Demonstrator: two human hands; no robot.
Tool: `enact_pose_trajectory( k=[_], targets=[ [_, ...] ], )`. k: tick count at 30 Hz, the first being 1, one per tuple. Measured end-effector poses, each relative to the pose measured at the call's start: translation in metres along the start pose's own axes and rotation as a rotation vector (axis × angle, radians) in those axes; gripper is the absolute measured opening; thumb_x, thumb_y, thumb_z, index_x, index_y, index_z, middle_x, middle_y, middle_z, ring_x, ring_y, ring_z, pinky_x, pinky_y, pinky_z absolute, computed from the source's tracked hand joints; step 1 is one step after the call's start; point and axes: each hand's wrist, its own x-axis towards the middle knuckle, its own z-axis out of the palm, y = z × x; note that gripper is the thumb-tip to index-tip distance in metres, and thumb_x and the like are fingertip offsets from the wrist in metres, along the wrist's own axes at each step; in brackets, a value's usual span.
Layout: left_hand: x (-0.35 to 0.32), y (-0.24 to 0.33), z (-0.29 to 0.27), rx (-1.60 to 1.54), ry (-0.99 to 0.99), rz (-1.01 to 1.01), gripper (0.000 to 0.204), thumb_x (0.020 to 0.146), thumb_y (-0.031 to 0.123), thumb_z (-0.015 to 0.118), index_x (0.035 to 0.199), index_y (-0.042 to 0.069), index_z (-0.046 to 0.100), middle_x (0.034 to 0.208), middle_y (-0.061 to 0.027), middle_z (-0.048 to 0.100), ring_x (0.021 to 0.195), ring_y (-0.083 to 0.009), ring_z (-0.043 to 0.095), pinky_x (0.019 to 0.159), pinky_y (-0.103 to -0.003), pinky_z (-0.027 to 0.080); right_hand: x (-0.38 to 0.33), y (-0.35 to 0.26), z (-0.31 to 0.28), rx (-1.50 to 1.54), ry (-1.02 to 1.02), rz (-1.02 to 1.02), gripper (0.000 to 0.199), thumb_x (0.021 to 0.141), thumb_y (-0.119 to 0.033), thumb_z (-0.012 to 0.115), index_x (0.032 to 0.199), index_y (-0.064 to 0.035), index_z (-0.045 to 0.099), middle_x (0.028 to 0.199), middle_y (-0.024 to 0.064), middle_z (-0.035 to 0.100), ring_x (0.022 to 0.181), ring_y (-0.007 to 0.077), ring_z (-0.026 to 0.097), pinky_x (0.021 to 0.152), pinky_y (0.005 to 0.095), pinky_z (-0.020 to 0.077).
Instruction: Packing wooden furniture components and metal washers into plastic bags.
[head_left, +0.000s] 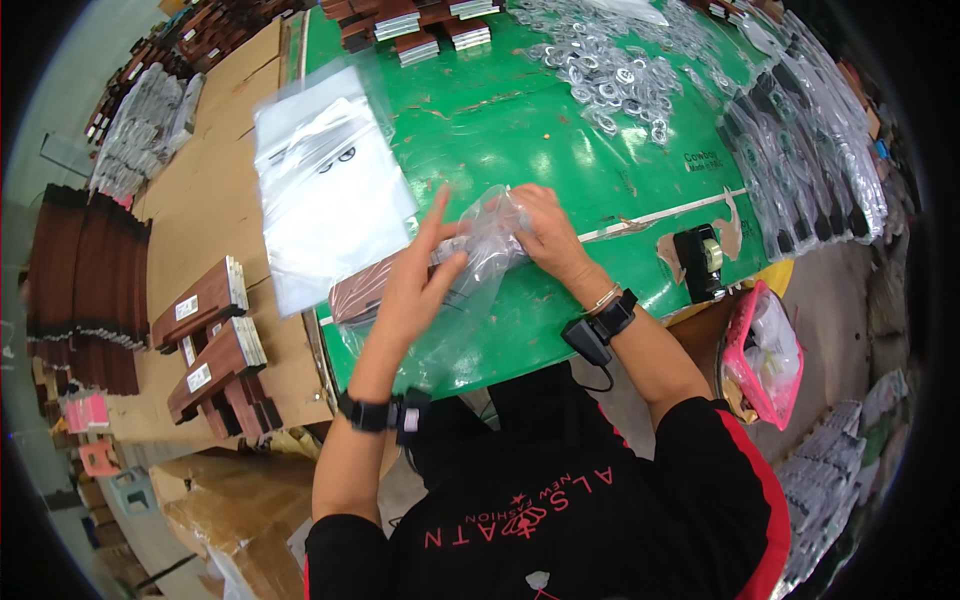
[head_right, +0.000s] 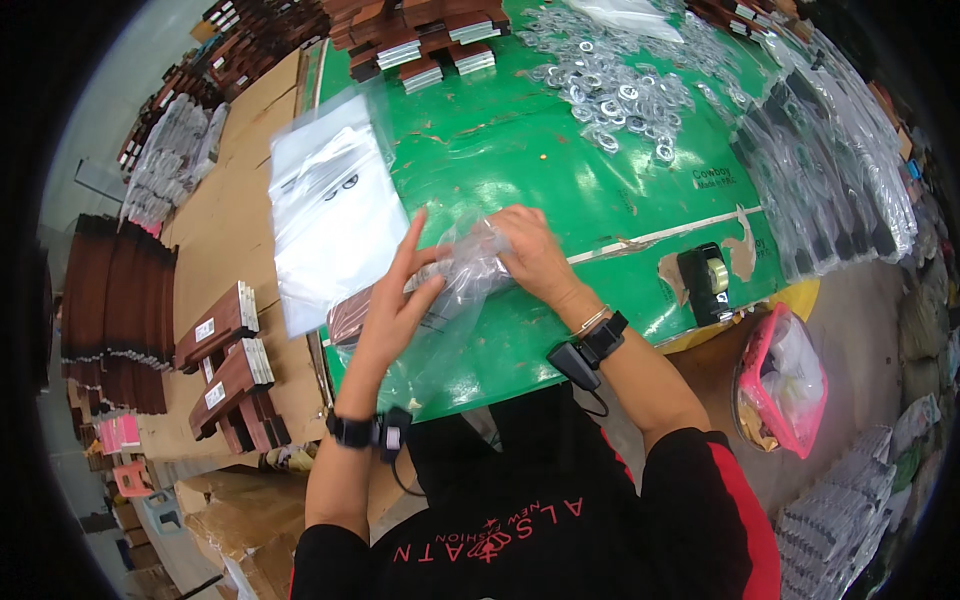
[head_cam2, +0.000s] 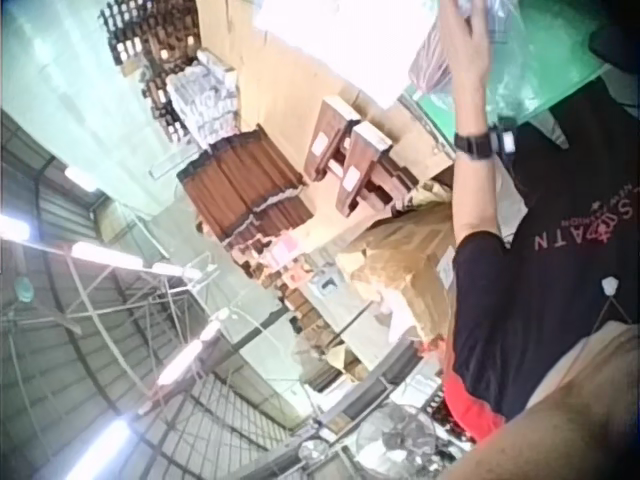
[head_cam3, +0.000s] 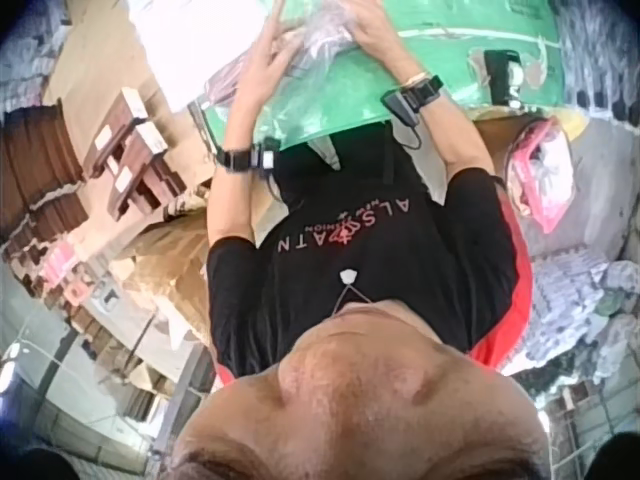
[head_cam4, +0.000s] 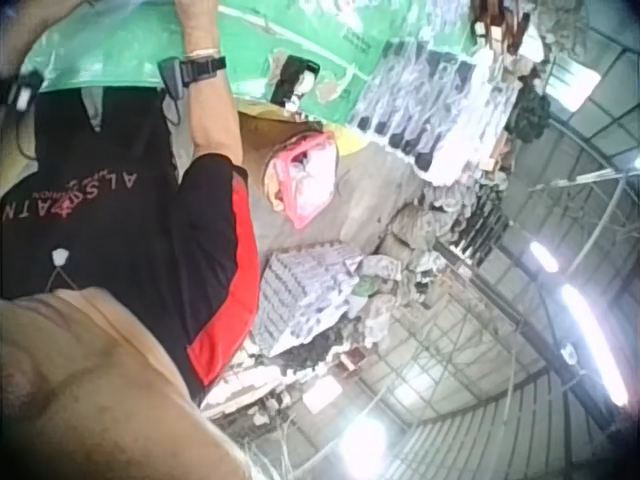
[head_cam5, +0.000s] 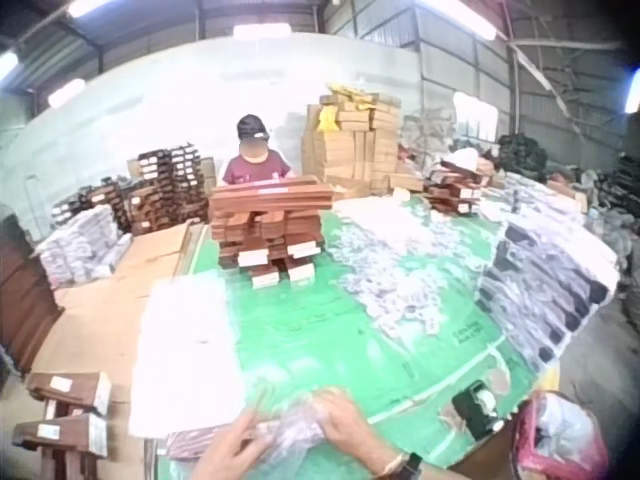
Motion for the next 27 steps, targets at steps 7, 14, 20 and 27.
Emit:
enact_pose_trajectory(
  k=[7, 14, 20, 27],
  targets=[
    [-0.137, -0.009, 0.041, 1.126, 0.556, -0.047, 0.069, 0.083, 0.008, 0.070, 0.147, 0.004, 0.044, 0.136, -0.0161, 0.059, 0.131, -0.0379, 0.053, 0.110, -0.048, 0.040, -0.001, 0.003, 0.004, 0.022, 0.068, -0.029, 0.025, 0.088, -0.014, 0.063, 0.112, -0.0081, 0.068, 0.108, 0.0091, 0.068, 0.106, 0.0301, 0.058, 0.096, 0.0422, 0.0389],
    [-0.177, -0.016, 0.004, 0.302, 0.825, 0.059, 0.027, 0.089, -0.008, 0.048, 0.108, -0.003, 0.066, 0.108, -0.0144, 0.070, 0.108, -0.0268, 0.066, 0.098, -0.035, 0.047, -0.017, 0.003, -0.005, -0.008, 0.032, -0.020, 0.025, 0.091, -0.022, 0.063, 0.112, -0.0078, 0.069, 0.109, 0.0099, 0.068, 0.106, 0.0302, 0.058, 0.095, 0.0409, 0.0386],
    [-0.182, -0.019, -0.005, 0.092, 0.856, -0.045, 0.024, 0.102, 0.007, 0.044, 0.112, -0.002, 0.064, 0.108, -0.0070, 0.065, 0.106, -0.0146, 0.059, 0.097, -0.029, 0.044, -0.063, -0.032, -0.022, 0.065, -0.056, -0.099, 0.034, 0.092, -0.028, 0.062, 0.116, -0.0055, 0.068, 0.113, 0.0114, 0.068, 0.107, 0.0326, 0.059, 0.098, 0.0426, 0.0395],
    [-0.122, -0.063, -0.017, -0.182, 1.001, 0.013, 0.024, 0.105, 0.019, 0.044, 0.101, 0.003, 0.061, 0.099, -0.0059, 0.065, 0.090, -0.0168, 0.057, 0.084, -0.033, 0.046, -0.066, -0.036, -0.023, 0.079, -0.021, -0.020, 0.032, 0.093, -0.029, 0.063, 0.113, -0.0047, 0.070, 0.111, 0.0120, 0.070, 0.105, 0.0312, 0.061, 0.097, 0.0425, 0.0408]
  ],
)
